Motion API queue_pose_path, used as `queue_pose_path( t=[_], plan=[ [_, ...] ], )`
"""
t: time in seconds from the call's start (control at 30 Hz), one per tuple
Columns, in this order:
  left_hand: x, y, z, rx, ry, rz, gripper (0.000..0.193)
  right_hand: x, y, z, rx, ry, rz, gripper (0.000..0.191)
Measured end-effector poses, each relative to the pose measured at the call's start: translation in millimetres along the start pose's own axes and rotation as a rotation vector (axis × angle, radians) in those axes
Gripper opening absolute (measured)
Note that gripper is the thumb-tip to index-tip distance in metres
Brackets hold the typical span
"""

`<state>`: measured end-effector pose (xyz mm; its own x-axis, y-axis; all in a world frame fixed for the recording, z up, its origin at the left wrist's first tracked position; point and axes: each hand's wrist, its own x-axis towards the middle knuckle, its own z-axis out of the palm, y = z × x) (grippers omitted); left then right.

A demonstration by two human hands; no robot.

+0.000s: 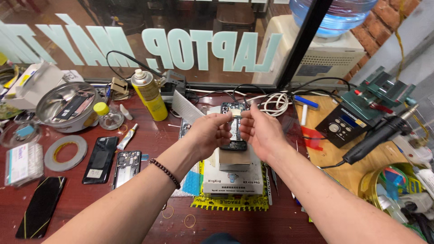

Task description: The person works on a disassembled smartphone at a repair bench, prying and adjusting its internal components by hand, then carries a red basket to a shelf, returns, and sorts phone midframes one at a time into the basket, placing each disassembled phone body into the stack.

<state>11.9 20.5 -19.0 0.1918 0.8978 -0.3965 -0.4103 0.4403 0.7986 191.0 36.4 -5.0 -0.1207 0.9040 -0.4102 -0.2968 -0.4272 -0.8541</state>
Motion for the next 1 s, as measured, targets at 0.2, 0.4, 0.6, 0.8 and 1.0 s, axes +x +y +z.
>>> queue_pose_path(
  t=[0.2,0.4,0.6,0.8,1.0],
  plan=[
    [-18.0,17.3,-2.0,-0.221,-0.067,0.097,0.027,0.5,-13.4,56.1,0.151,-0.345,0.173,0.067],
    [-61.7,50.0,-41.4,-0.268,0.071,0.263,0.022,1.7,-5.7,122.6,0.129,-0.541,0.194,0.064],
    [-124.3,70.5,-114.8,-0.322,0.168,0.435,0.024,-11.8,29.1,217.3,0.168,-0.756,0.236,0.059],
    [-209.7,89.9,-217.1,-0.491,0.306,0.623,0.022,-51.9,85.7,349.0,0.214,-0.726,0.409,0.057],
    [-326.0,99.1,-320.4,-0.631,0.536,0.785,0.021,-110.9,158.3,482.0,0.166,-0.933,0.580,0.053]
  ],
)
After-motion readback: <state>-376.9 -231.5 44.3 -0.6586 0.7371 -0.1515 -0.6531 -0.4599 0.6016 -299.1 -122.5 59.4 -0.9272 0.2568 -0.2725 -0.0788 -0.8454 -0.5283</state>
